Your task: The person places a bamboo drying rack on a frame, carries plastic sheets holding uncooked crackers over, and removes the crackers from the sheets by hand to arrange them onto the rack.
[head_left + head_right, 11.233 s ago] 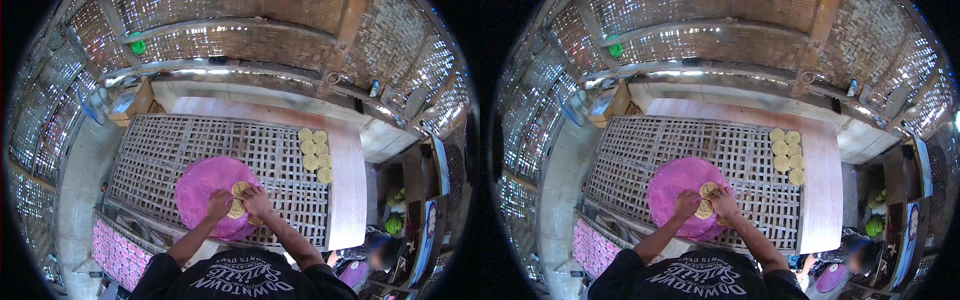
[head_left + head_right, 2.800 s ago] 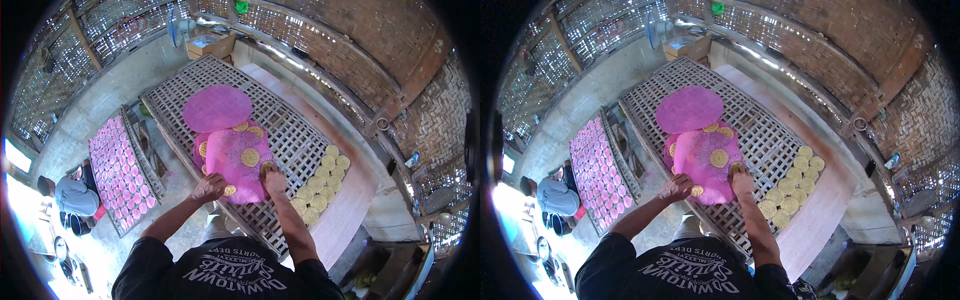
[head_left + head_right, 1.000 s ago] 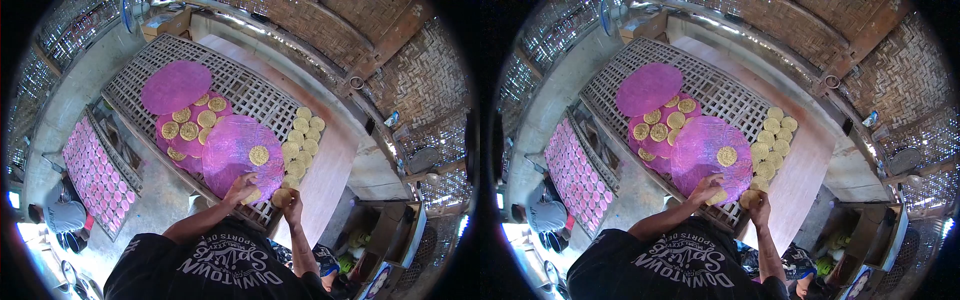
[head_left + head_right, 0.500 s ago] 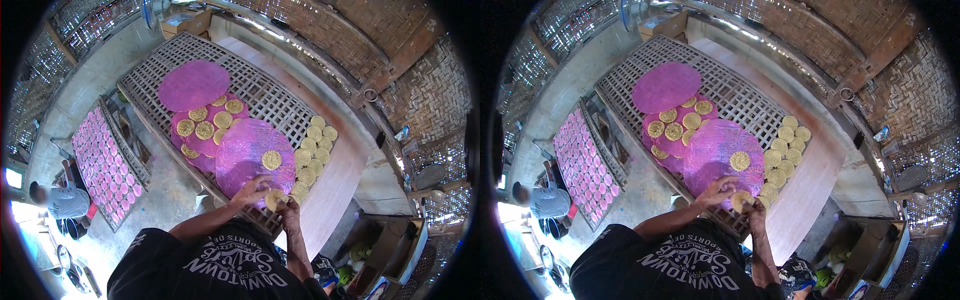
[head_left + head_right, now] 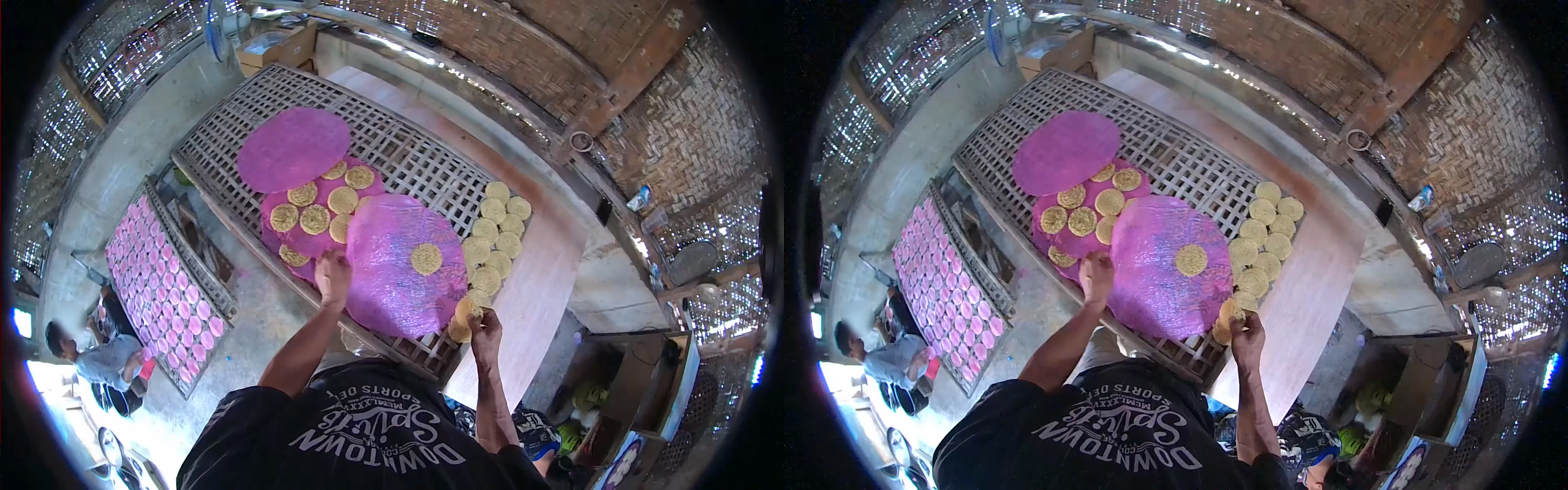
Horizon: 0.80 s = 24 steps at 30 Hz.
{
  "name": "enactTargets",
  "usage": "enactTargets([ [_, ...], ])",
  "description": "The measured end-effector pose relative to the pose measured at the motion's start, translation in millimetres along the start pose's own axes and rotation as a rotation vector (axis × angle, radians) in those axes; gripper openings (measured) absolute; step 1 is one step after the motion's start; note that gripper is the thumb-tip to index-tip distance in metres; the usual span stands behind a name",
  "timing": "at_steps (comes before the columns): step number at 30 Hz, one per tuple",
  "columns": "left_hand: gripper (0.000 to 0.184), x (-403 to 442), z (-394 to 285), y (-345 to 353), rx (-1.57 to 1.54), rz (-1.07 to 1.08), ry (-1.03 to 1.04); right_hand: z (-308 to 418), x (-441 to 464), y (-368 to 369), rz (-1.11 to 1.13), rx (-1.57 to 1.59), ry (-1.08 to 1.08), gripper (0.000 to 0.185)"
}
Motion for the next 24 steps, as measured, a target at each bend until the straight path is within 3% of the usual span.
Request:
enactTargets([
  [2, 0.005, 10.5, 21.7, -12.6, -0.023, -0.135, -0.004, 3.6, -2.2, -3.4, 0.001, -0.07, 0.008, 0.018],
  [3, 0.011, 15.8, 33.2, -21.9, -0.035, -0.204, -0.01, 2.6, -3.5, -4.1, -0.032, -0.026, 0.007, 0.016],
  [5, 0.008, 26.3, 67.0, -52.6, -0.322, -0.236, -0.134, -2.0, -3.3, -3.1, -0.02, -0.031, 0.03, 0.016],
  [8, 0.011, 16.1, 47.3, -109.7, -0.202, -0.403, -0.018, -19.9, 2.5, 10.0, 0.053, -0.006, 0.036, 0.015],
  [12, 0.024, 10.3, 82.6, -93.7, -0.345, -0.207, -0.211, -9.4, 3.5, 53.8, 0.197, 0.215, 0.126, 0.011],
  [13, 0.028, 3.3, 88.9, -86.1, -0.348, -0.2, -0.224, -21.5, 6.4, 54.1, 0.226, 0.042, 0.159, 0.014],
  [16, 0.033, -23.5, 101.8, -64.3, -0.419, -0.196, -0.222, -14.6, 13.1, 56.4, 0.18, -0.725, -0.022, 0.022],
  [20, 0.028, -59.0, 93.3, -50.1, -0.607, -0.088, -0.329, -2.3, 9.7, 50.4, 0.011, -0.852, -0.049, 0.024],
  [23, 0.024, -72.1, 106.9, -21.2, -0.748, -0.012, -0.387, 40.7, 7.6, 56.9, -0.084, -0.781, -0.094, 0.026],
  [24, 0.024, -75.0, 104.1, -21.9, -0.773, -0.008, -0.381, 46.8, 14.9, 72.4, -0.04, -0.787, -0.179, 0.027],
])
Point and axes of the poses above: each hand's wrist, its own x-axis towards the middle knuckle, its own y-axis out of the palm, z = x × y, the point moved 9 cm from there along x, towards the middle knuckle, and after that the axes turned 15 degrees about z, right-handed, at the moved point
